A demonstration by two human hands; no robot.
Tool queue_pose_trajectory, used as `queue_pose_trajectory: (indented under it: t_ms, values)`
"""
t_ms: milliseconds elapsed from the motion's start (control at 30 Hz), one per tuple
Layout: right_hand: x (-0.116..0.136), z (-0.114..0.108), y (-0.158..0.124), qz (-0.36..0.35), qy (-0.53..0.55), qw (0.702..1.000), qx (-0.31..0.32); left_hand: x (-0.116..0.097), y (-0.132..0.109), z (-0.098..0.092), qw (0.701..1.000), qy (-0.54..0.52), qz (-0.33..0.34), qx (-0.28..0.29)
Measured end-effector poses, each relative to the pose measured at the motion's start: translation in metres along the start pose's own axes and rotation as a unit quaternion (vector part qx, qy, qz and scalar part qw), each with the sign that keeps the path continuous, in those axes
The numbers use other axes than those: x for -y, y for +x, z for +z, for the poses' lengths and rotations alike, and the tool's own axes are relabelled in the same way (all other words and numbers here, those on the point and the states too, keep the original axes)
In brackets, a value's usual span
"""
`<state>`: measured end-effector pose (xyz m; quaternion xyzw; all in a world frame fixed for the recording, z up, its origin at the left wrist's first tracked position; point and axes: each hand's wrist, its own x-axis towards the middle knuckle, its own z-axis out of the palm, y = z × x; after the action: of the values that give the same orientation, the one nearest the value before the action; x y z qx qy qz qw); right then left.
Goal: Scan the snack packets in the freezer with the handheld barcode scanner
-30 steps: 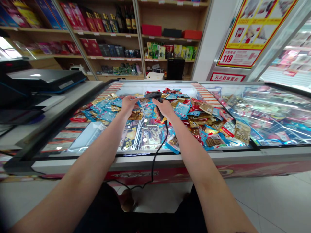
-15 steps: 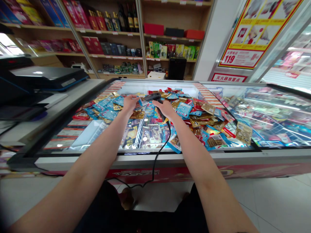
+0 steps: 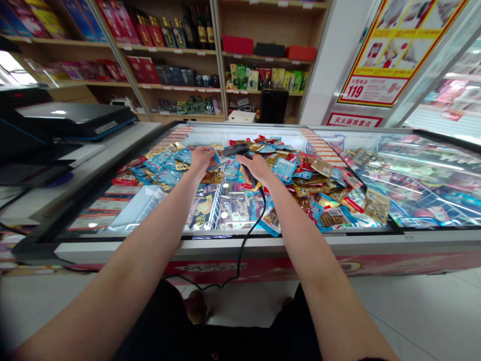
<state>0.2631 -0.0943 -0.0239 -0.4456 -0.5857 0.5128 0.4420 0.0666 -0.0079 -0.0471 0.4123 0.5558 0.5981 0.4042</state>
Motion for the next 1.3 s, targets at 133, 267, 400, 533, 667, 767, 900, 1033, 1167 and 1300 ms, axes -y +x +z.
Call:
queue_pose_trajectory:
  t_ms: [133, 267, 400, 533, 667, 767, 900, 1033, 1167, 1300]
  values:
    - [0.002, 0.000, -0.001, 0.008, 0.003, 1.000, -0.003, -0.001, -0.001, 0.000, 1.000, -0.004, -0.003, 0.000]
    - [0.004, 0.000, -0.003, 0.009, 0.002, 1.000, -0.001, -0.003, -0.003, 0.000, 1.000, -0.005, -0.005, -0.002]
    - [0.006, 0.000, -0.003, 0.013, -0.003, 1.000, -0.001, -0.005, -0.004, 0.000, 1.000, -0.013, -0.002, -0.003]
    - [0.006, -0.001, -0.002, 0.020, -0.006, 1.000, 0.006, -0.005, -0.004, 0.000, 1.000, -0.013, -0.001, 0.001]
    - [0.006, -0.003, -0.002, 0.023, -0.011, 1.000, 0.003, -0.004, -0.002, -0.001, 1.000, -0.016, -0.003, -0.001]
    - [0.008, -0.003, -0.003, 0.024, 0.000, 1.000, 0.003, -0.003, 0.001, -0.001, 1.000, -0.017, -0.008, 0.003]
    - [0.011, -0.003, -0.006, 0.032, 0.015, 0.999, 0.009, -0.002, 0.003, -0.002, 1.000, -0.027, -0.010, 0.006]
    - [0.011, -0.004, -0.006, 0.031, 0.016, 0.999, 0.014, -0.002, 0.003, -0.001, 0.999, -0.036, -0.010, 0.008]
    - [0.010, -0.006, -0.004, 0.023, 0.009, 1.000, 0.012, -0.004, 0.001, -0.001, 0.999, -0.042, -0.008, 0.012]
    - [0.010, -0.006, -0.004, 0.018, 0.007, 1.000, 0.010, -0.007, 0.000, -0.001, 1.000, -0.029, 0.006, 0.002]
